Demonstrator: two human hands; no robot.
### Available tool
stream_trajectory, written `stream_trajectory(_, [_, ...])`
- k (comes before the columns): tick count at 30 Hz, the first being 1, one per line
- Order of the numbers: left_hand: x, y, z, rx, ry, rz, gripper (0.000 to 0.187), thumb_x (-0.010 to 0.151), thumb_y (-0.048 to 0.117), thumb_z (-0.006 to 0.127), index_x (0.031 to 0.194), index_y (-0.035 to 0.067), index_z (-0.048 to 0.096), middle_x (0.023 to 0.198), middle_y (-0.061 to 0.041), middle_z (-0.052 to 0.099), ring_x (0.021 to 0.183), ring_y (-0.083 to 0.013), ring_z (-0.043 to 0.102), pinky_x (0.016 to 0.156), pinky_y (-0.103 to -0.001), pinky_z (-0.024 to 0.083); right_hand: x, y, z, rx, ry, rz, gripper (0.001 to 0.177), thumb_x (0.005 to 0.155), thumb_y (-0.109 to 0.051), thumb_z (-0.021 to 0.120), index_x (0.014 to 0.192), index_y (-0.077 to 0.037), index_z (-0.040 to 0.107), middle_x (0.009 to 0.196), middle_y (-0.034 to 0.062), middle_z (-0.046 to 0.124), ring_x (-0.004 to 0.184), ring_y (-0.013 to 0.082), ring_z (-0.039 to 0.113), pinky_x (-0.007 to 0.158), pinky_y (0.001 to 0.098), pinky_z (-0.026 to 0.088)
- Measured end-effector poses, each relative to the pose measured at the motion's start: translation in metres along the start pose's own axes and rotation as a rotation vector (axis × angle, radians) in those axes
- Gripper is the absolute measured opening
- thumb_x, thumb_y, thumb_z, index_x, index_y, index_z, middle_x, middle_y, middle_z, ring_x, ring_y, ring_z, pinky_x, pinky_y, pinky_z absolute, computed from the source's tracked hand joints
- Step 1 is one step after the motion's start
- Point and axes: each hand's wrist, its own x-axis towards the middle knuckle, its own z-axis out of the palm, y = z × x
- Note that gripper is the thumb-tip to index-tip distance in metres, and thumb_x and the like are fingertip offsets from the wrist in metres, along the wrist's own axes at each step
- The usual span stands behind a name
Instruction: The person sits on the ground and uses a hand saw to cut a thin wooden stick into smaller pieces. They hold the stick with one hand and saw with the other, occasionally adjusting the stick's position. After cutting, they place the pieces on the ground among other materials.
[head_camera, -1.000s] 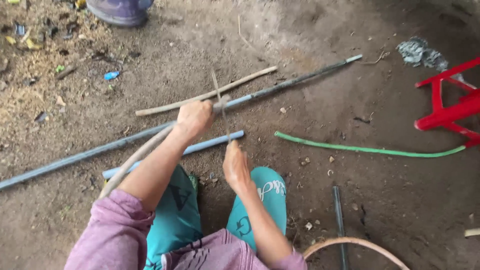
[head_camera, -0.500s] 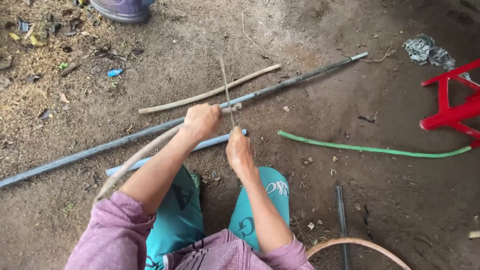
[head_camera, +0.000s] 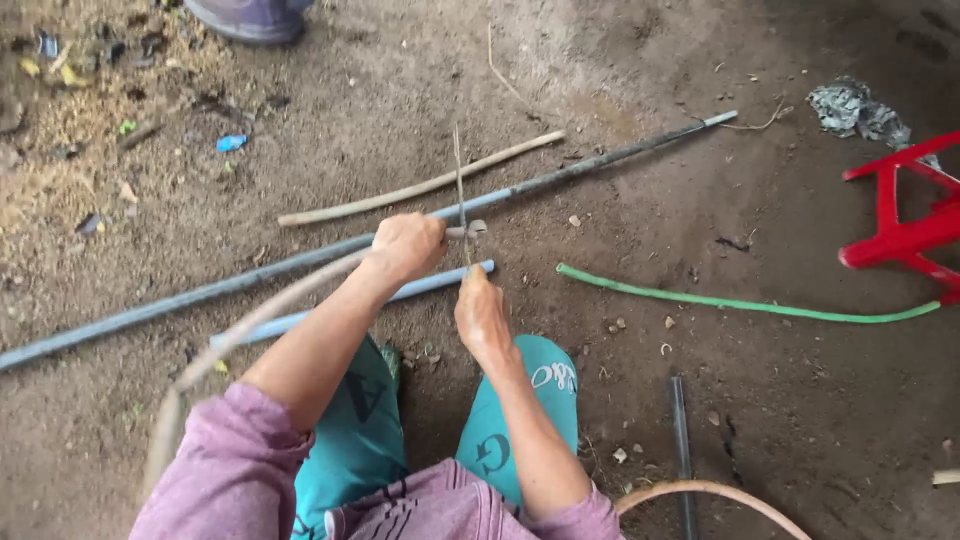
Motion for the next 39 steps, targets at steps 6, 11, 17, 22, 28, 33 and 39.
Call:
stream_trajectory(6, [0.024, -0.02, 0.024, 0.059, 0.034, -0.059, 0.029, 0.102, 0.019, 0.058, 0.095, 0.009, 0.084, 0.087, -0.016, 0.083, 0.089, -0.0321, 0.083, 0.073, -0.049, 0.067, -0.042, -0.04, -0.029, 0.213, -0.011, 0.03, 0.042, 0.114, -0.016, 0.029, 0.14, 0.0, 0.057, 0.115, 0.0391, 0.073, 0.102, 0.0452, 0.079, 0.083, 0.0544, 0.065])
stream_trajectory(11, [0.002, 0.002, -0.004, 0.088, -0.028, -0.064, 0.028, 0.1, 0.028, 0.063, 0.099, 0.011, 0.085, 0.088, -0.013, 0.083, 0.09, -0.0306, 0.083, 0.074, -0.049, 0.067, 0.001, -0.018, -0.007, 0.103, 0.038, -0.008, 0.041, 0.113, -0.022, 0.032, 0.133, 0.001, 0.059, 0.107, 0.0364, 0.075, 0.102, 0.0469, 0.078, 0.079, 0.0582, 0.062])
stream_trajectory(17, [0.018, -0.027, 0.01, 0.033, -0.011, -0.11, 0.024, 0.097, 0.026, 0.065, 0.093, 0.014, 0.086, 0.085, -0.016, 0.083, 0.09, -0.0341, 0.083, 0.075, -0.054, 0.067, -0.012, -0.001, 0.013, 0.156, 0.029, -0.043, 0.038, 0.117, -0.018, 0.032, 0.124, 0.003, 0.062, 0.085, 0.0301, 0.076, 0.069, 0.0356, 0.078, 0.054, 0.0407, 0.061])
stream_trajectory(22, [0.0, 0.001, 0.002, 0.042, -0.053, -0.039, 0.024, 0.096, 0.027, 0.065, 0.099, 0.015, 0.086, 0.089, -0.015, 0.084, 0.091, -0.0335, 0.083, 0.077, -0.052, 0.066, 0.023, 0.019, 0.018, 0.189, 0.115, -0.085, 0.038, 0.119, -0.016, 0.028, 0.121, 0.004, 0.06, 0.066, 0.0157, 0.067, 0.047, 0.0227, 0.065, 0.039, 0.0312, 0.05])
stream_trajectory(28, [0.003, -0.019, 0.005, -0.01, -0.003, -0.103, 0.027, 0.098, 0.024, 0.062, 0.096, 0.01, 0.085, 0.087, -0.016, 0.083, 0.091, -0.0326, 0.083, 0.077, -0.051, 0.067, -0.018, -0.009, 0.001, 0.088, -0.019, -0.036, 0.037, 0.114, -0.024, 0.034, 0.125, 0.0, 0.061, 0.099, 0.0336, 0.076, 0.098, 0.0466, 0.079, 0.075, 0.0555, 0.062])
stream_trajectory(33, [0.005, -0.018, 0.009, -0.045, 0.007, -0.089, 0.031, 0.1, 0.033, 0.064, 0.099, 0.009, 0.082, 0.086, -0.017, 0.082, 0.089, -0.0355, 0.083, 0.077, -0.054, 0.067, 0.012, -0.003, 0.009, 0.23, 0.011, 0.023, 0.046, 0.118, -0.017, 0.029, 0.145, 0.01, 0.054, 0.076, 0.0193, 0.071, 0.051, 0.0187, 0.064, 0.042, 0.0295, 0.051])
stream_trajectory(39, [0.022, -0.051, 0.034, 0.002, -0.017, -0.156, 0.029, 0.1, 0.038, 0.069, 0.103, 0.014, 0.084, 0.086, -0.013, 0.082, 0.091, -0.0324, 0.082, 0.075, -0.053, 0.068, -0.022, 0.002, 0.025, 0.191, -0.03, -0.04, 0.04, 0.12, -0.018, 0.029, 0.126, 0.005, 0.061, 0.069, 0.0128, 0.062, 0.049, 0.0199, 0.059, 0.042, 0.0306, 0.049])
